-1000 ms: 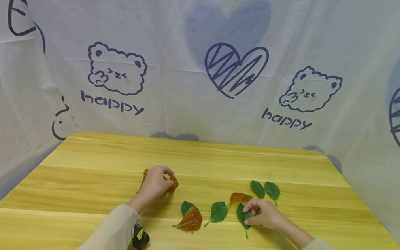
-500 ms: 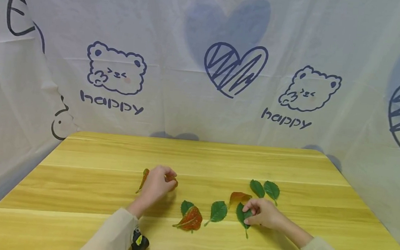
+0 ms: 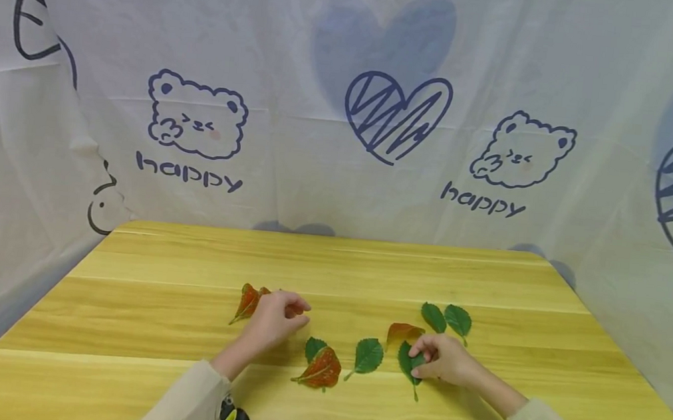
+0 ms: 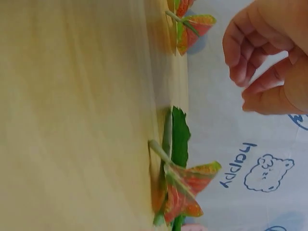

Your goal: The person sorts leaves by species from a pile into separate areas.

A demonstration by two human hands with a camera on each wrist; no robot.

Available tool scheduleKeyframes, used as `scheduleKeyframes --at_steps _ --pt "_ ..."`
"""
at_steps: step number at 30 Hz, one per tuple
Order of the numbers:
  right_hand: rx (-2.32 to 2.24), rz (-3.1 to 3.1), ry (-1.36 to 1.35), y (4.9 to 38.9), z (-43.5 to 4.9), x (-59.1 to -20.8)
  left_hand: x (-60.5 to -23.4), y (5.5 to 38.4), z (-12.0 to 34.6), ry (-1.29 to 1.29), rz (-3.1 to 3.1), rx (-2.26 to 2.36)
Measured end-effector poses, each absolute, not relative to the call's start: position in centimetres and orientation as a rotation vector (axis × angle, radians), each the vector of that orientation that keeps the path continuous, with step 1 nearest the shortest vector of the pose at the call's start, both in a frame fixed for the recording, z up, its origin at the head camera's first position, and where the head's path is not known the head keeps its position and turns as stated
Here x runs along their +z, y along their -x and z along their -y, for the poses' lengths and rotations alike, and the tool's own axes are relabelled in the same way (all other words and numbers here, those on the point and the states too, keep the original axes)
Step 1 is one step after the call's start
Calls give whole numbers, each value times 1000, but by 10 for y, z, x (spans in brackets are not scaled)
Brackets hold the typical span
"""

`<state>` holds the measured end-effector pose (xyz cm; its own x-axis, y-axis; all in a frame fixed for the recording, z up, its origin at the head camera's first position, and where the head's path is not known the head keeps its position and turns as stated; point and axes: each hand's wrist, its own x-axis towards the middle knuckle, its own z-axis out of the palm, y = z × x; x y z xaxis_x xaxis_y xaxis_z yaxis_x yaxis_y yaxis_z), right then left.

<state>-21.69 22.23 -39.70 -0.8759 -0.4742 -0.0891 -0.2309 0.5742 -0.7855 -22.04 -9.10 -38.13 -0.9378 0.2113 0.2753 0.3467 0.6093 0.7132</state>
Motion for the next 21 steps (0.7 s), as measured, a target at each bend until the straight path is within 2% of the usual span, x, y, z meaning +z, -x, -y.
scheduleKeyframes --at_steps 10,21 --pt "-1216 -2520 609 216 -223 -397 -378 211 87 849 2745 -1359" --pt "-1204 -2525 655 218 -224 -398 -378 206 88 868 2909 -1400"
